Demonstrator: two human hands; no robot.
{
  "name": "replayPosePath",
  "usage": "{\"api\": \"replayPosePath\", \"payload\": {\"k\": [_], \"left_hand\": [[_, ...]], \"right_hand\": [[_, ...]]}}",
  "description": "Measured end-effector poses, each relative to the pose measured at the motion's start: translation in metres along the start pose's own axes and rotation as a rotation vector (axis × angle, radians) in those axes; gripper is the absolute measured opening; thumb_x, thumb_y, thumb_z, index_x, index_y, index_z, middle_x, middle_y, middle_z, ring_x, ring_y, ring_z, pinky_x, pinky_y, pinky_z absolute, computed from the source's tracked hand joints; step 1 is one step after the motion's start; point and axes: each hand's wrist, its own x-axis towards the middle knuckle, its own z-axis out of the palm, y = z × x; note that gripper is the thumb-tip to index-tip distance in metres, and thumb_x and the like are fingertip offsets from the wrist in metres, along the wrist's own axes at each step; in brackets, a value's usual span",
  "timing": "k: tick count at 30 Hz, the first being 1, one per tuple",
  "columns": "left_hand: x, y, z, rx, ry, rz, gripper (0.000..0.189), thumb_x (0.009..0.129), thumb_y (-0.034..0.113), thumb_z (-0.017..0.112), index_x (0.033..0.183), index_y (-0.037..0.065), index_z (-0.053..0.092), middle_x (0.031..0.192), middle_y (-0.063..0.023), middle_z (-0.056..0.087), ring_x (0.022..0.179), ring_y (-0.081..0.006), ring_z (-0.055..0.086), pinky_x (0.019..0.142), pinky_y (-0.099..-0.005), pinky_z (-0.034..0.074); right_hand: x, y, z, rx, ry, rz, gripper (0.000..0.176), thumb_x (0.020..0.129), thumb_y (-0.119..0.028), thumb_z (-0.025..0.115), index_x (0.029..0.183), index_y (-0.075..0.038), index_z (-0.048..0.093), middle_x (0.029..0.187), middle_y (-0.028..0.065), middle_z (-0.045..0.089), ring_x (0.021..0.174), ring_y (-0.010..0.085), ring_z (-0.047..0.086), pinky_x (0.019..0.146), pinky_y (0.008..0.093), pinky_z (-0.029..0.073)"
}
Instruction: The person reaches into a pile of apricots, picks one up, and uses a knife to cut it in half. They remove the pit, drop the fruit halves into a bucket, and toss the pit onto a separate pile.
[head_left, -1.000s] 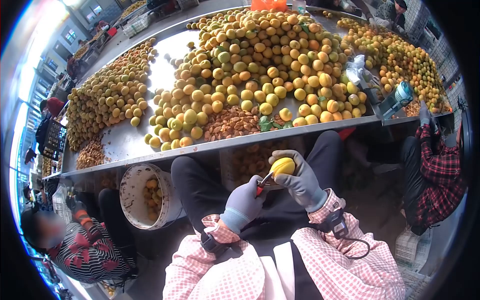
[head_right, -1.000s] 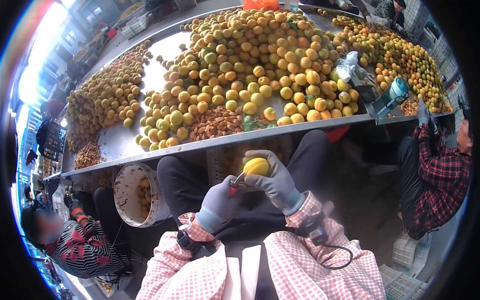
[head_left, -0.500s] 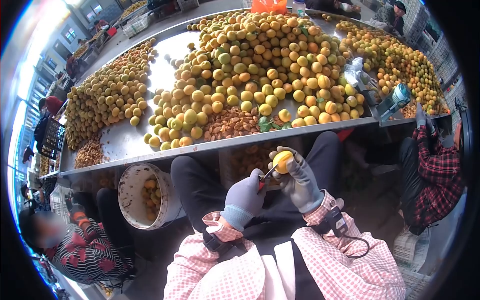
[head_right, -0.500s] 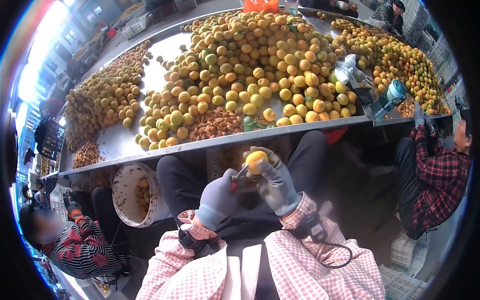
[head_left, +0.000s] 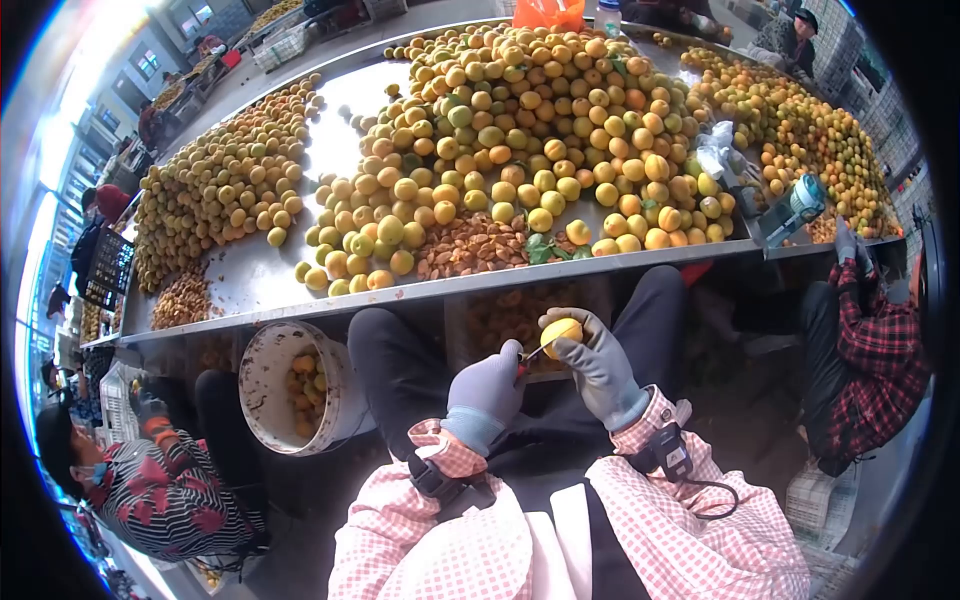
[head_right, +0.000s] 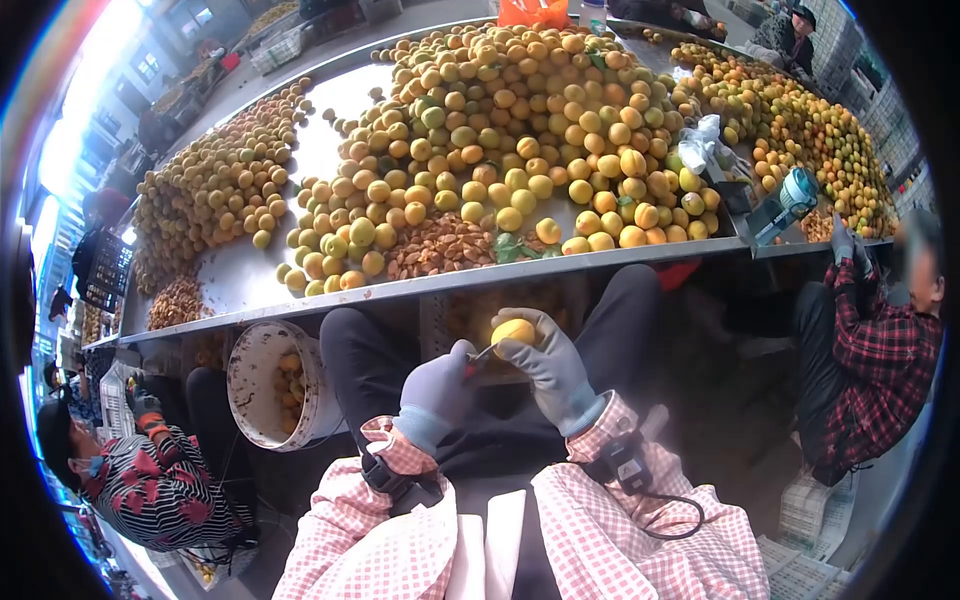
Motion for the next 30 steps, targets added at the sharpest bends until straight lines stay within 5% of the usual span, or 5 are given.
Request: {"api": "replayPosePath", "payload": {"k": [8,11,14,20,30], "left_hand": [[-0.008,-0.006,-0.001,-0.050,0.002,-0.045,0.016,0.087,0.021,0.062,0.095,0.011,0.052,0.074,-0.0171,0.063,0.072,-0.0387,0.061,0.057,-0.0459,0.047],[-0.016,-0.021,0.000,-0.183,0.027,0.002,0.014,0.087,0.016,0.062,0.097,0.008,0.056,0.077,-0.0146,0.065,0.072,-0.0321,0.065,0.063,-0.0386,0.050],[-0.016,-0.019,-0.008,-0.637,0.019,-0.046,0.020,0.086,0.008,0.066,0.105,0.004,0.059,0.084,-0.0022,0.065,0.081,-0.0094,0.061,0.074,-0.0251,0.048],[0.005,0.017,-0.023,-0.793,0.033,0.041,0.039,0.081,0.014,0.075,0.114,0.005,0.055,0.094,-0.0056,0.066,0.082,-0.0115,0.064,0.075,-0.0253,0.050],[0.019,0.016,-0.016,-0.574,-0.027,0.356,0.078,0.068,0.032,0.085,0.128,0.007,0.043,0.096,-0.0124,0.068,0.087,-0.0276,0.069,0.074,-0.0326,0.054]], "right_hand": [[0.002,0.012,-0.009,0.377,-0.001,0.098,0.038,0.094,-0.028,0.059,0.122,-0.004,0.052,0.114,0.0099,0.061,0.090,0.0181,0.063,0.077,0.0257,0.053],[0.003,-0.007,-0.012,0.493,0.074,0.137,0.039,0.098,-0.035,0.049,0.122,-0.005,0.051,0.115,0.0116,0.060,0.087,0.0208,0.064,0.069,0.0278,0.054],[0.003,-0.014,-0.017,0.428,0.073,0.224,0.043,0.099,-0.042,0.044,0.122,-0.006,0.050,0.113,0.0111,0.059,0.080,0.0184,0.062,0.061,0.0252,0.051],[-0.003,-0.020,0.003,-0.053,0.152,0.355,0.052,0.098,-0.057,0.033,0.097,-0.011,0.058,0.065,-0.0015,0.055,0.052,0.0060,0.049,0.047,0.0176,0.038],[-0.019,-0.027,0.019,0.232,0.122,0.296,0.031,0.097,-0.041,0.049,0.100,-0.010,0.056,0.086,0.0019,0.059,0.076,0.0105,0.058,0.069,0.0249,0.049]]}}
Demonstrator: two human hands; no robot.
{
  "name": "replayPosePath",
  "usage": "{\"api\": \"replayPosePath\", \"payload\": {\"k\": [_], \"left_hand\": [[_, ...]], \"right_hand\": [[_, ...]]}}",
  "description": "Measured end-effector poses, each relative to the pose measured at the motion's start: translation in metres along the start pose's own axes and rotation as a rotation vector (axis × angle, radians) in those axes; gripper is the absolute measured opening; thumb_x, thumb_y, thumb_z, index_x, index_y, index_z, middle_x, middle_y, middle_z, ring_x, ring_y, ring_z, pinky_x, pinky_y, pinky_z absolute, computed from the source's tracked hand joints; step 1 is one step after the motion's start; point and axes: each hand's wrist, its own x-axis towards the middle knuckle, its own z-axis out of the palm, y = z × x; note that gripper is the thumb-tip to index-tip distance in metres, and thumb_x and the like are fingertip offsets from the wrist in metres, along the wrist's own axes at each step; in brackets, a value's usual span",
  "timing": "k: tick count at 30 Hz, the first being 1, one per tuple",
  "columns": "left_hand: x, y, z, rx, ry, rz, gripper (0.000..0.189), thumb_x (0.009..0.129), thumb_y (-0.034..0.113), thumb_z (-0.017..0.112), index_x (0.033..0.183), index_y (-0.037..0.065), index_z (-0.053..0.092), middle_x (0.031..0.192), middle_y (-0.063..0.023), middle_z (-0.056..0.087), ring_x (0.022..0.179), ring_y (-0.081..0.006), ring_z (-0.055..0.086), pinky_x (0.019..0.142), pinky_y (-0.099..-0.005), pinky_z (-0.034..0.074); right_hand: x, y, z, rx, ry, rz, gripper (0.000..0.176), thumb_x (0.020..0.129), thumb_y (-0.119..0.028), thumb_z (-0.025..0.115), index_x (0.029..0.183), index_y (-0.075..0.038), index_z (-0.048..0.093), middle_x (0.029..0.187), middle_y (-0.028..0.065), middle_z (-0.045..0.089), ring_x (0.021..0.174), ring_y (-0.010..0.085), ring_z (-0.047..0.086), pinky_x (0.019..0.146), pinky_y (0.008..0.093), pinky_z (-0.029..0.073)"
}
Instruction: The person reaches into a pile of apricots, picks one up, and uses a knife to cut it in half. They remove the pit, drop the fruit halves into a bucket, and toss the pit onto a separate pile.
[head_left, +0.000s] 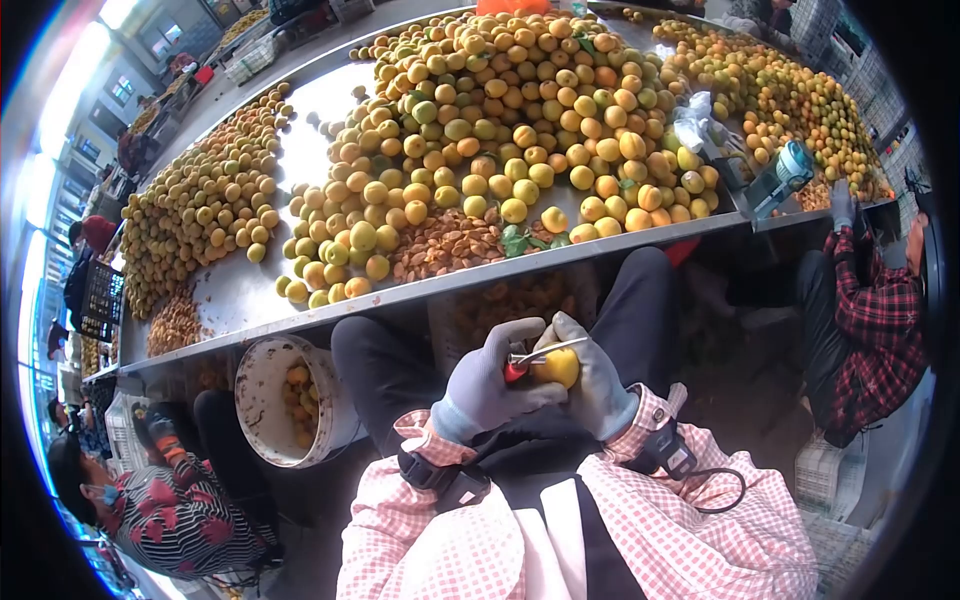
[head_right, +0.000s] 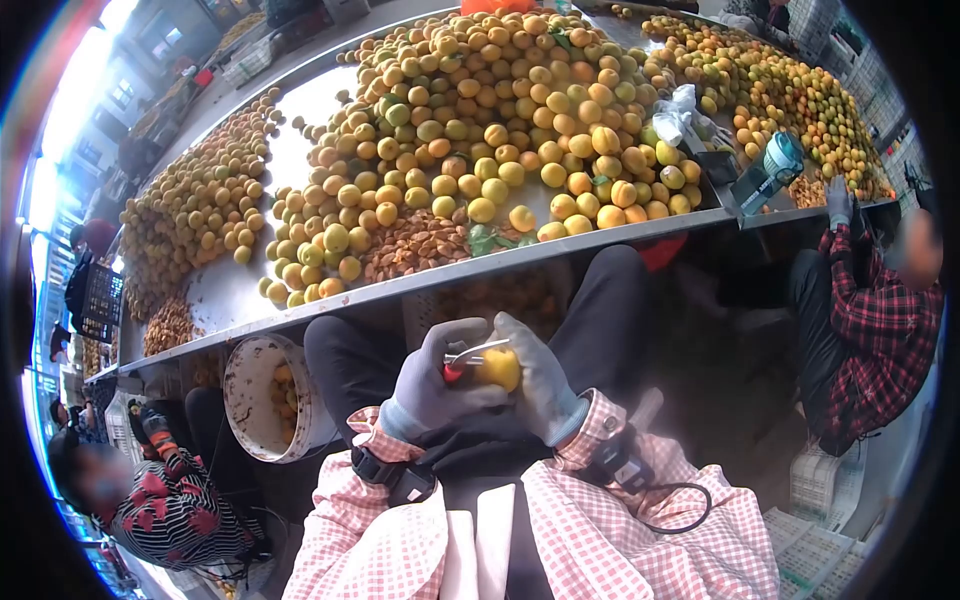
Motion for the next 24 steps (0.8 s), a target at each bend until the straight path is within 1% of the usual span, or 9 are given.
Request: {"api": "replayPosePath", "payload": {"k": [3,9,13,16,17,19,21,23,24], "left_hand": [[-0.001,0.005,-0.004,-0.004,-0.006,0.013,0.085,0.063,0.026,0.089,0.130,0.004,0.043,0.095,-0.0070,0.066,0.083,-0.0150,0.065,0.074,-0.0276,0.052],[0.006,0.006,-0.008,0.117,-0.070,0.133,0.090,0.061,0.036,0.089,0.131,0.002,0.043,0.080,-0.0068,0.063,0.066,-0.0229,0.066,0.062,-0.0303,0.052],[0.005,0.008,-0.005,0.253,-0.014,0.197,0.090,0.057,0.046,0.087,0.127,0.004,0.047,0.082,-0.0122,0.066,0.072,-0.0307,0.068,0.063,-0.0319,0.053],[0.011,-0.001,0.001,0.216,0.300,0.201,0.071,0.067,0.032,0.084,0.120,0.002,0.048,0.072,-0.0075,0.062,0.060,-0.0234,0.063,0.055,-0.0293,0.050],[0.020,-0.009,0.001,0.135,0.414,0.112,0.066,0.072,0.027,0.081,0.122,0.002,0.046,0.071,-0.0077,0.061,0.058,-0.0189,0.061,0.054,-0.0297,0.049],[0.039,-0.014,-0.011,-0.026,0.352,-0.218,0.065,0.075,0.025,0.079,0.124,0.002,0.044,0.073,-0.0096,0.062,0.061,-0.0180,0.062,0.056,-0.0298,0.050],[0.048,-0.020,-0.014,-0.083,0.321,-0.288,0.078,0.071,0.034,0.082,0.129,0.002,0.041,0.081,-0.0111,0.063,0.066,-0.0193,0.064,0.060,-0.0297,0.051],[0.047,-0.009,-0.012,0.080,0.231,0.113,0.093,0.064,0.045,0.084,0.133,0.002,0.040,0.083,-0.0109,0.062,0.070,-0.0215,0.065,0.061,-0.0316,0.051],[0.041,0.004,-0.013,0.244,0.106,0.044,0.104,0.059,0.056,0.083,0.136,0.002,0.039,0.090,-0.0116,0.062,0.075,-0.0244,0.066,0.063,-0.0335,0.052]], "right_hand": [[0.004,0.007,-0.011,-0.014,0.040,0.021,0.032,0.097,-0.040,0.050,0.100,-0.009,0.055,0.089,0.0031,0.060,0.078,0.0104,0.059,0.069,0.0245,0.049],[0.003,0.015,-0.008,0.051,0.077,0.100,0.029,0.097,-0.039,0.052,0.098,-0.009,0.055,0.085,0.0007,0.057,0.078,0.0086,0.057,0.072,0.0239,0.047],[0.003,0.014,0.000,-0.055,0.106,0.069,0.028,0.097,-0.039,0.052,0.094,-0.011,0.054,0.082,-0.0012,0.055,0.074,0.0081,0.055,0.070,0.0237,0.046],[0.012,0.013,-0.015,-0.150,0.146,-0.034,0.030,0.097,-0.042,0.049,0.095,-0.012,0.054,0.083,-0.0015,0.056,0.070,0.0075,0.055,0.066,0.0227,0.046],[0.013,0.007,-0.018,-0.116,0.094,0.031,0.030,0.098,-0.041,0.047,0.092,-0.012,0.055,0.081,-0.0004,0.058,0.070,0.0090,0.056,0.067,0.0228,0.046],[0.018,0.000,-0.014,-0.086,0.040,0.085,0.032,0.099,-0.041,0.045,0.090,-0.013,0.055,0.079,0.0007,0.059,0.071,0.0106,0.058,0.068,0.0229,0.047],[0.025,-0.003,0.000,-0.130,0.316,0.093,0.031,0.099,-0.040,0.043,0.092,-0.013,0.055,0.080,0.0008,0.060,0.071,0.0108,0.057,0.066,0.0233,0.046],[0.037,-0.001,-0.016,-0.045,0.196,0.012,0.030,0.099,-0.039,0.044,0.096,-0.012,0.055,0.085,0.0014,0.060,0.074,0.0111,0.058,0.068,0.0237,0.047],[0.040,-0.001,-0.018,0.039,0.081,-0.065,0.030,0.099,-0.038,0.044,0.100,-0.011,0.055,0.090,0.0020,0.061,0.078,0.0113,0.059,0.070,0.0240,0.048]]}}
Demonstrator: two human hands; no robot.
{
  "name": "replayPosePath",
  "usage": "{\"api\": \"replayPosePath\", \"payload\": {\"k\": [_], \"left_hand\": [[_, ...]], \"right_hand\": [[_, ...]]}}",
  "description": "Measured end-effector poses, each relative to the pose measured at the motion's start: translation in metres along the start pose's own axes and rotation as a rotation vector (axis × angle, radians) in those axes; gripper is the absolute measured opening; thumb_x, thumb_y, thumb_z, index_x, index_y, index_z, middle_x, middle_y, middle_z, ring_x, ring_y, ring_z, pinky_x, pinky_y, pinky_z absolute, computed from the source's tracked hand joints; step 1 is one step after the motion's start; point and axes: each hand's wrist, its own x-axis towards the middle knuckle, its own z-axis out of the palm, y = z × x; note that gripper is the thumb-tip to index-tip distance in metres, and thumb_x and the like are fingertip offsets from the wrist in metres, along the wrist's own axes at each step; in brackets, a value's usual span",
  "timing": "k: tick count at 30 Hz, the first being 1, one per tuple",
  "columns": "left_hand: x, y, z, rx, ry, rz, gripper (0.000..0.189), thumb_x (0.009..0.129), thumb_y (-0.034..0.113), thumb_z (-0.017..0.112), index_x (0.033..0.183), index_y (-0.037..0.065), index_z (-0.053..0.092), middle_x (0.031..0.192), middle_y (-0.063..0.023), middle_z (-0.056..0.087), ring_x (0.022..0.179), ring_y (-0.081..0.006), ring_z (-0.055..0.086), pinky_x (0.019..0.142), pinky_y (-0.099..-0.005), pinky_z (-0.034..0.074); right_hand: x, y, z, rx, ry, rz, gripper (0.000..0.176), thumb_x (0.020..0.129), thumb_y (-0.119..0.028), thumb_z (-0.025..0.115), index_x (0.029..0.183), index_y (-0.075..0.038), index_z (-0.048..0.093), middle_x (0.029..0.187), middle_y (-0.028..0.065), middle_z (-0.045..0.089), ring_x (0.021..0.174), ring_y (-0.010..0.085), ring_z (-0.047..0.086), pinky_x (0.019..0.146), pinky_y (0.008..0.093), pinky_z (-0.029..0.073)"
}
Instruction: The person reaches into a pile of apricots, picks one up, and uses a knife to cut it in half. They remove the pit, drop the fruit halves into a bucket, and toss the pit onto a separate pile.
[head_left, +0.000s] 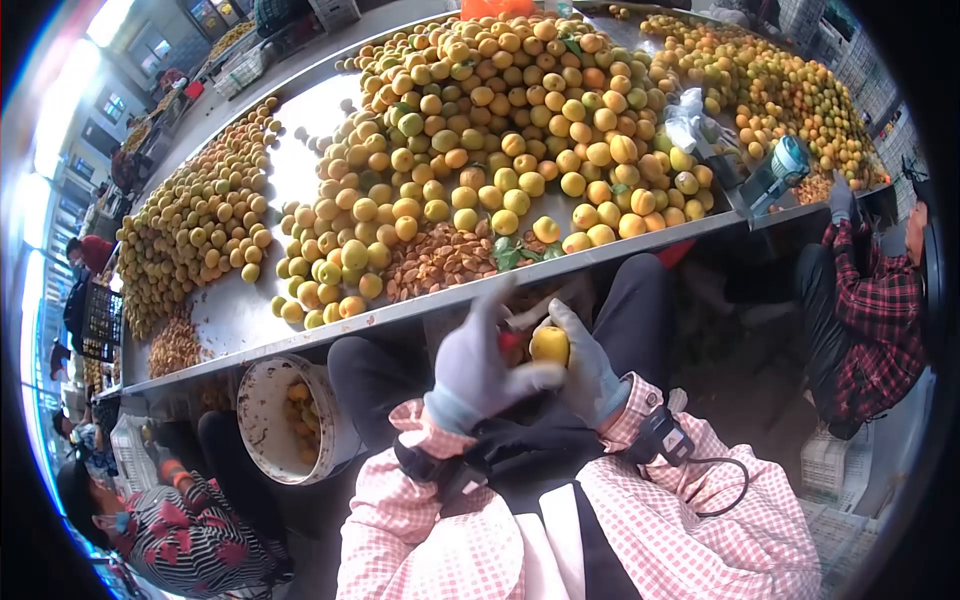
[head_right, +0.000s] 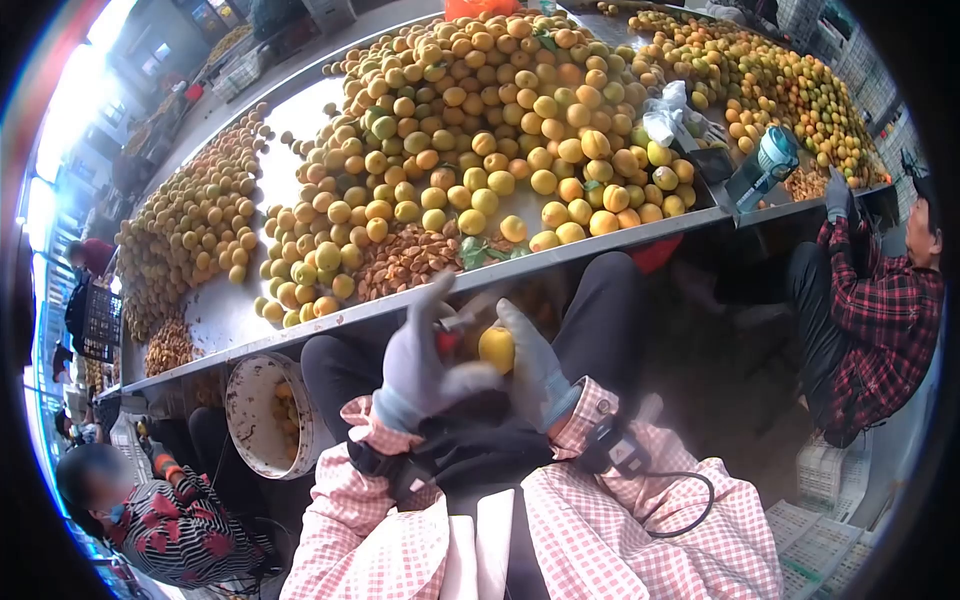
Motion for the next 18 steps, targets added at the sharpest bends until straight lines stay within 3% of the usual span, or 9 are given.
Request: {"api": "replayPosePath", "payload": {"k": [3,4,5,7,8,12,15,17,18], "left_hand": [[0.001,0.007,0.005,0.187,-0.136,0.229,0.105,0.057,0.060,0.080,0.135,0.003,0.041,0.093,-0.0113,0.059,0.067,-0.0279,0.063,0.058,-0.0349,0.051],[0.001,0.005,0.007,0.156,-0.058,0.286,0.096,0.058,0.060,0.078,0.128,0.003,0.048,0.083,-0.0085,0.058,0.061,-0.0250,0.061,0.053,-0.0338,0.048],[0.003,0.006,0.005,0.154,-0.059,0.283,0.096,0.058,0.060,0.078,0.128,0.003,0.048,0.083,-0.0085,0.058,0.061,-0.0250,0.061,0.053,-0.0338,0.048],[0.007,0.014,-0.001,0.346,-0.149,0.423,0.086,0.059,0.062,0.074,0.119,0.004,0.056,0.074,-0.0052,0.056,0.059,-0.0206,0.061,0.049,-0.0319,0.046],[0.008,0.013,0.001,0.350,-0.098,0.456,0.080,0.060,0.063,0.072,0.113,0.005,0.060,0.067,-0.0028,0.055,0.057,-0.0184,0.060,0.047,-0.0308,0.044],[0.005,0.011,0.004,0.387,-0.119,0.456,0.075,0.061,0.057,0.074,0.114,0.006,0.060,0.068,-0.0033,0.054,0.056,-0.0193,0.059,0.047,-0.0318,0.044],[0.002,0.010,0.011,0.250,-0.002,0.348,0.062,0.066,0.044,0.075,0.114,0.007,0.061,0.069,-0.0042,0.056,0.056,-0.0222,0.060,0.049,-0.0323,0.045],[0.000,0.013,0.022,-0.125,0.150,0.175,0.050,0.070,0.030,0.072,0.112,0.006,0.062,0.073,-0.0067,0.059,0.057,-0.0272,0.059,0.051,-0.0309,0.047],[-0.001,0.021,0.020,-0.221,0.144,0.092,0.042,0.076,0.025,0.067,0.112,0.004,0.063,0.081,-0.0103,0.063,0.064,-0.0265,0.062,0.058,-0.0294,0.049]], "right_hand": [[-0.004,0.002,0.004,-0.002,-0.213,0.061,0.027,0.097,-0.030,0.049,0.115,-0.010,0.052,0.097,0.0043,0.059,0.089,0.0117,0.060,0.074,0.0238,0.049],[-0.004,0.019,-0.008,-0.345,-0.113,-0.103,0.024,0.097,-0.019,0.048,0.118,-0.009,0.050,0.105,0.0068,0.057,0.095,0.0153,0.060,0.083,0.0265,0.049],[-0.005,0.020,-0.023,-0.345,-0.112,-0.100,0.024,0.097,-0.019,0.048,0.118,-0.009,0.050,0.105,0.0068,0.057,0.095,0.0153,0.060,0.083,0.0265,0.049],[-0.020,0.001,-0.011,-0.789,-0.381,-0.319,0.026,0.095,-0.014,0.048,0.121,-0.007,0.048,0.109,0.0079,0.056,0.099,0.0185,0.059,0.090,0.0293,0.047],[-0.016,0.010,-0.018,-0.397,-0.300,-0.140,0.025,0.093,-0.011,0.052,0.117,-0.003,0.050,0.107,0.0103,0.056,0.102,0.0205,0.058,0.094,0.0296,0.045],[0.007,0.033,-0.037,-0.027,-0.018,0.071,0.021,0.094,-0.011,0.050,0.112,-0.001,0.053,0.104,0.0112,0.057,0.102,0.0216,0.058,0.095,0.0287,0.044],[0.006,0.039,-0.022,-0.398,0.126,-0.192,0.023,0.097,-0.017,0.045,0.110,0.001,0.054,0.102,0.0108,0.058,0.102,0.0223,0.057,0.093,0.0297,0.044],[-0.001,0.030,-0.005,-0.751,0.200,-0.605,0.028,0.100,-0.024,0.043,0.108,0.001,0.053,0.098,0.0095,0.061,0.093,0.0202,0.059,0.082,0.0289,0.048],[-0.010,0.003,0.019,0.027,-0.370,-0.361,0.027,0.101,-0.027,0.042,0.098,-0.002,0.052,0.090,0.0091,0.063,0.080,0.0156,0.059,0.070,0.0260,0.048]]}}
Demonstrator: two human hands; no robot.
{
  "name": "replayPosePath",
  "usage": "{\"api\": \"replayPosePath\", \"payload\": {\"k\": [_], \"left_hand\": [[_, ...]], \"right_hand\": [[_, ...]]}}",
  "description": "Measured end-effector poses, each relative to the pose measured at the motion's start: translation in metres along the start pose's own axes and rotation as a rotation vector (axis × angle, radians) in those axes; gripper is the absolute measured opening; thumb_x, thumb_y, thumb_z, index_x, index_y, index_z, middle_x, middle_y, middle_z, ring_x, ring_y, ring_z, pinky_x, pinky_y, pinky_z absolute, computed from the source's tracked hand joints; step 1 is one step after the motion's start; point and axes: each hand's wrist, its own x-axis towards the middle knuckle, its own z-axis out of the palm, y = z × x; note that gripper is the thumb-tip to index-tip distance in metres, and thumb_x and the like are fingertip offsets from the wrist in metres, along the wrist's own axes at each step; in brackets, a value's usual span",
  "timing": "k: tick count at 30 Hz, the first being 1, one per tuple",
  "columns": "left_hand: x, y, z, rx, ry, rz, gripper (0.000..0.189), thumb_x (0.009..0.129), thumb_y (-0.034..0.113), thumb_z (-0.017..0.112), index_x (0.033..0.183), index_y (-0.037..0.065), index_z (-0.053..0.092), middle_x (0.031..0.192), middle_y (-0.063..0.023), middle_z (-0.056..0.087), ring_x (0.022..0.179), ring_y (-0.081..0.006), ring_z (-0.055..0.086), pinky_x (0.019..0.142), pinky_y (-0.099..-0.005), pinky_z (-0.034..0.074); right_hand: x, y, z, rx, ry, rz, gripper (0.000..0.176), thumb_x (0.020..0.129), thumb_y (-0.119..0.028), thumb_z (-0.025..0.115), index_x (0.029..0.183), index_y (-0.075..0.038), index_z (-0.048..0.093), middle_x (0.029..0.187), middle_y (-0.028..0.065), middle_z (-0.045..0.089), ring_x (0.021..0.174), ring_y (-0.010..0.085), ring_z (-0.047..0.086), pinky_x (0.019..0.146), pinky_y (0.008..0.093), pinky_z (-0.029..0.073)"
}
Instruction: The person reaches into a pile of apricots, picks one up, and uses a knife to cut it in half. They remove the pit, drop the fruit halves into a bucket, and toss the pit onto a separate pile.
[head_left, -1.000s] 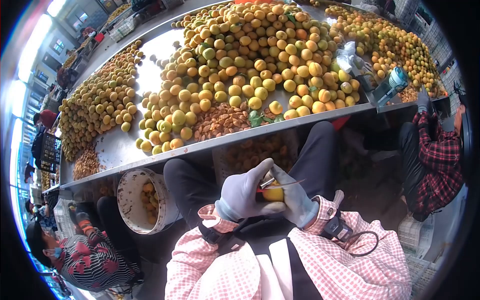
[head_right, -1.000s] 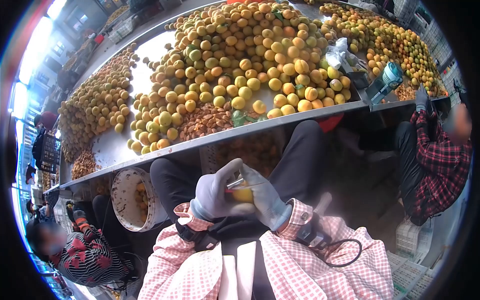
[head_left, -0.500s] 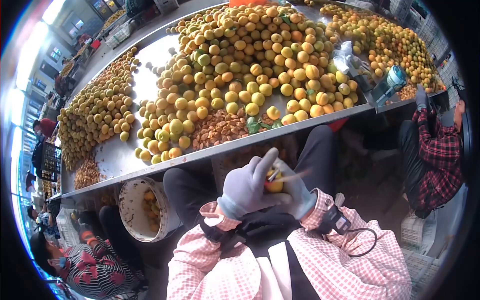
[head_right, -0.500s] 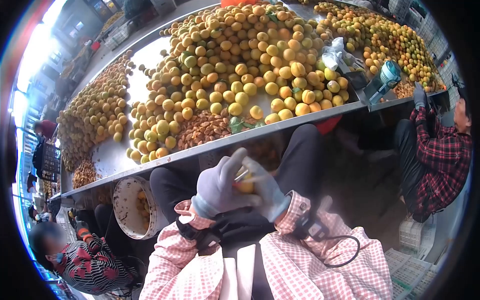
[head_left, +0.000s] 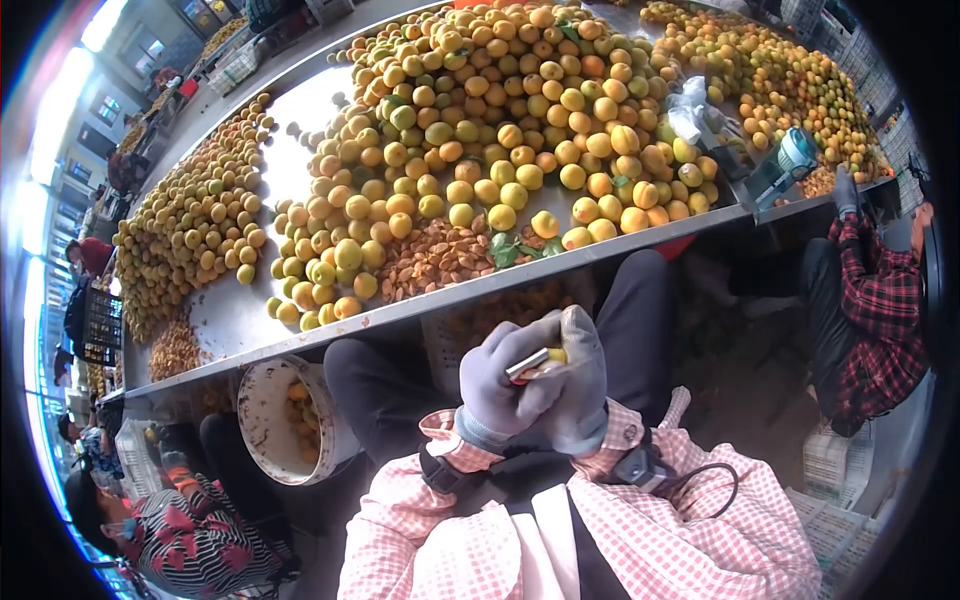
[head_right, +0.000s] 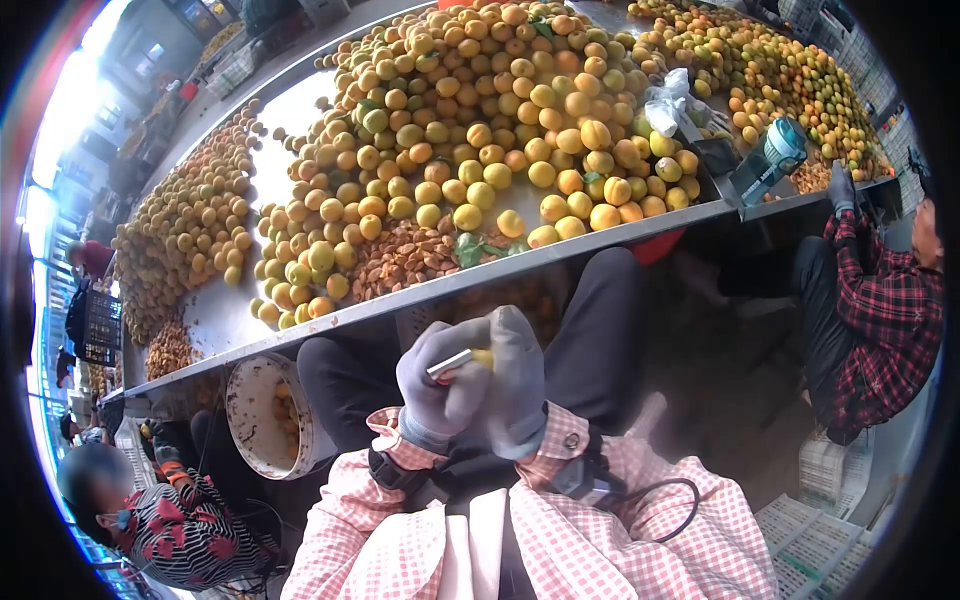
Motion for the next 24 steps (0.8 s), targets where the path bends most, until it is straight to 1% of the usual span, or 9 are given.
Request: {"api": "replayPosePath", "payload": {"k": [5,7,8,12,15,17,19,23,24], "left_hand": [[-0.019,-0.015,0.015,-0.450,0.218,-0.338,0.047,0.082,0.031,0.067,0.118,0.001,0.060,0.100,-0.0147,0.064,0.083,-0.0185,0.065,0.070,-0.0319,0.050],[-0.012,-0.012,0.000,-0.160,0.017,-0.155,0.064,0.077,0.039,0.074,0.124,0.000,0.054,0.101,-0.0151,0.064,0.083,-0.0229,0.066,0.069,-0.0329,0.051],[-0.008,-0.016,-0.007,0.050,-0.048,-0.025,0.079,0.071,0.048,0.077,0.127,0.000,0.049,0.096,-0.0132,0.064,0.079,-0.0270,0.067,0.066,-0.0335,0.053],[0.007,-0.001,-0.016,0.351,-0.229,0.156,0.076,0.065,0.043,0.079,0.125,0.004,0.054,0.088,-0.0096,0.065,0.067,-0.0289,0.065,0.057,-0.0345,0.051],[0.003,-0.008,-0.004,0.180,-0.103,0.134,0.068,0.067,0.035,0.077,0.124,0.005,0.055,0.087,-0.0097,0.065,0.065,-0.0305,0.064,0.056,-0.0357,0.050],[0.002,0.000,-0.002,0.058,-0.139,0.046,0.046,0.077,0.012,0.064,0.119,-0.004,0.055,0.096,-0.0162,0.067,0.077,-0.0244,0.067,0.069,-0.0305,0.052],[0.000,0.002,0.011,-0.272,0.028,-0.167,0.039,0.082,0.014,0.063,0.118,0.001,0.059,0.093,-0.0150,0.066,0.079,-0.0224,0.066,0.071,-0.0301,0.051],[-0.010,0.009,0.021,-0.664,0.167,-0.516,0.027,0.096,0.015,0.051,0.114,-0.003,0.059,0.105,-0.0125,0.066,0.093,-0.0129,0.061,0.084,-0.0261,0.047],[-0.011,0.006,0.021,-0.710,0.158,-0.569,0.028,0.098,0.019,0.050,0.114,-0.003,0.059,0.107,-0.0090,0.064,0.096,-0.0096,0.058,0.085,-0.0243,0.046]], "right_hand": [[0.003,0.008,0.011,-0.409,0.251,-0.315,0.025,0.101,-0.026,0.044,0.089,-0.005,0.048,0.082,0.0059,0.062,0.071,0.0108,0.057,0.066,0.0237,0.046],[0.005,-0.002,0.002,-0.915,0.213,-0.106,0.024,0.100,-0.027,0.048,0.092,-0.005,0.049,0.086,0.0036,0.059,0.076,0.0091,0.056,0.067,0.0234,0.045],[0.011,-0.016,-0.005,-1.483,-0.080,-0.299,0.021,0.099,-0.026,0.050,0.095,-0.005,0.051,0.094,0.0016,0.056,0.086,0.0067,0.055,0.072,0.0223,0.046],[-0.012,0.005,-0.014,-0.359,0.093,0.178,0.018,0.097,-0.022,0.051,0.104,-0.006,0.053,0.104,0.0041,0.054,0.096,0.0127,0.055,0.082,0.0260,0.046],[-0.013,0.005,-0.017,-1.817,0.017,-0.632,0.016,0.098,-0.022,0.048,0.106,-0.008,0.051,0.098,0.0036,0.055,0.097,0.0140,0.056,0.085,0.0257,0.047],[-0.010,0.010,-0.004,-1.483,0.147,-0.380,0.021,0.102,-0.026,0.043,0.098,-0.008,0.053,0.093,0.0037,0.056,0.087,0.0108,0.056,0.076,0.0225,0.047],[-0.016,0.008,0.018,-0.369,0.361,-0.278,0.026,0.102,-0.028,0.040,0.093,-0.007,0.053,0.088,0.0090,0.055,0.077,0.0163,0.057,0.071,0.0263,0.046],[-0.001,0.005,0.013,-0.988,0.211,-0.733,0.024,0.102,-0.024,0.042,0.088,-0.006,0.050,0.082,0.0030,0.054,0.073,0.0088,0.052,0.064,0.0252,0.043],[0.006,0.010,0.020,-0.771,0.218,-0.768,0.023,0.100,-0.024,0.048,0.086,-0.007,0.050,0.078,-0.0017,0.052,0.072,0.0046,0.048,0.064,0.0241,0.042]]}}
